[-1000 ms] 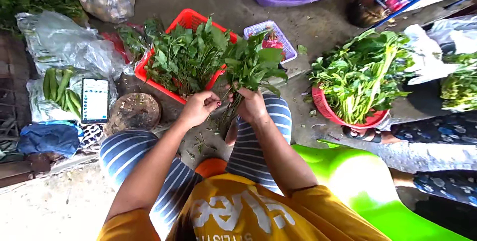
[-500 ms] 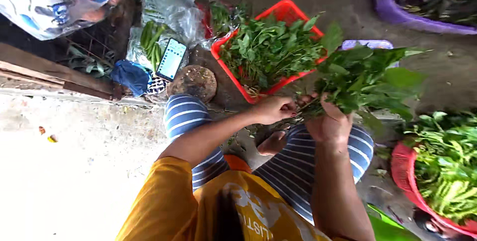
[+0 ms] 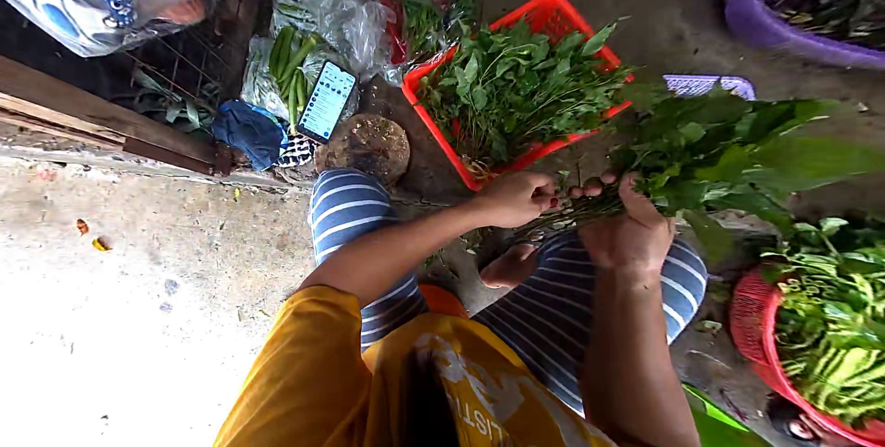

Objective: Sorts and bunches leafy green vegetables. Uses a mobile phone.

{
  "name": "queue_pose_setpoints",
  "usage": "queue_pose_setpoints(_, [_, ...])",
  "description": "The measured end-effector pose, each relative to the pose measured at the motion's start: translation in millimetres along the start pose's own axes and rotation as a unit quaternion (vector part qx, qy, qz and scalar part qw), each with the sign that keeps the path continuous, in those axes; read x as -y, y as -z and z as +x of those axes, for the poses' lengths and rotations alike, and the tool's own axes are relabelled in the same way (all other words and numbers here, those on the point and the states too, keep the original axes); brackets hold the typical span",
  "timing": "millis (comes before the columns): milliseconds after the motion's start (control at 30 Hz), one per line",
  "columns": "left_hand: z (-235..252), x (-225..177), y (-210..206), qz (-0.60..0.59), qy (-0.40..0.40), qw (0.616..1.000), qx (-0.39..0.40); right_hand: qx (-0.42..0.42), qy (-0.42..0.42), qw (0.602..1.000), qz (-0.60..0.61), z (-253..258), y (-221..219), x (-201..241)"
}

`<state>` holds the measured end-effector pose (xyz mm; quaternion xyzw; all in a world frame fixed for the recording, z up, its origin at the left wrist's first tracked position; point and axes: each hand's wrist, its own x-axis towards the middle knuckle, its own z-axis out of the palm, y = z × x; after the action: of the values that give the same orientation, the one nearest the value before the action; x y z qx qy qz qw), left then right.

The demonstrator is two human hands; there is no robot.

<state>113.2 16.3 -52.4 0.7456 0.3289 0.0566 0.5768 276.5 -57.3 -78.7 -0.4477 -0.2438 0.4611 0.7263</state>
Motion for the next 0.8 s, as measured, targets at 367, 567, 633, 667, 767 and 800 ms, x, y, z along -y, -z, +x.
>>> queue_pose_setpoints(367, [8.3, 14.7, -13.5, -0.197, 0.027, 0.979, -0.045, -0.006, -0.001, 1.0, 0.0, 0.0, -1.6, -1.8])
queue_pose_setpoints(567, [-17.6, 3.3, -19.1, 0.246, -0.272, 0.93, 0.0, 0.074, -0.183, 0.98, 0.024, -7.2, 7.8, 17.4])
queue_pose_setpoints(633, [-30.0, -2.9, -21.0, 0.24, -0.331, 0.912, -0.035, 0.134, -0.214, 0.964, 0.085, -13.4, 9.5, 21.7])
queue_pose_setpoints(667, [-34.8, -5.1, -20.6, 0.206, -0.349, 0.913, -0.049, 0.181, -0.222, 0.948, 0.14, -14.2, 11.7, 22.2])
queue_pose_setpoints(767, [-41.3, -6.6, -21.3, 0.034, -0.336, 0.939, -0.07, 0.256, -0.212, 0.905, 0.266, -11.7, 10.1, 21.3])
queue_pose_setpoints(800, [-40.4, -6.6, -20.6, 0.002, -0.308, 0.949, -0.074, 0.242, -0.196, 0.91, 0.273, -9.3, 9.7, 20.5])
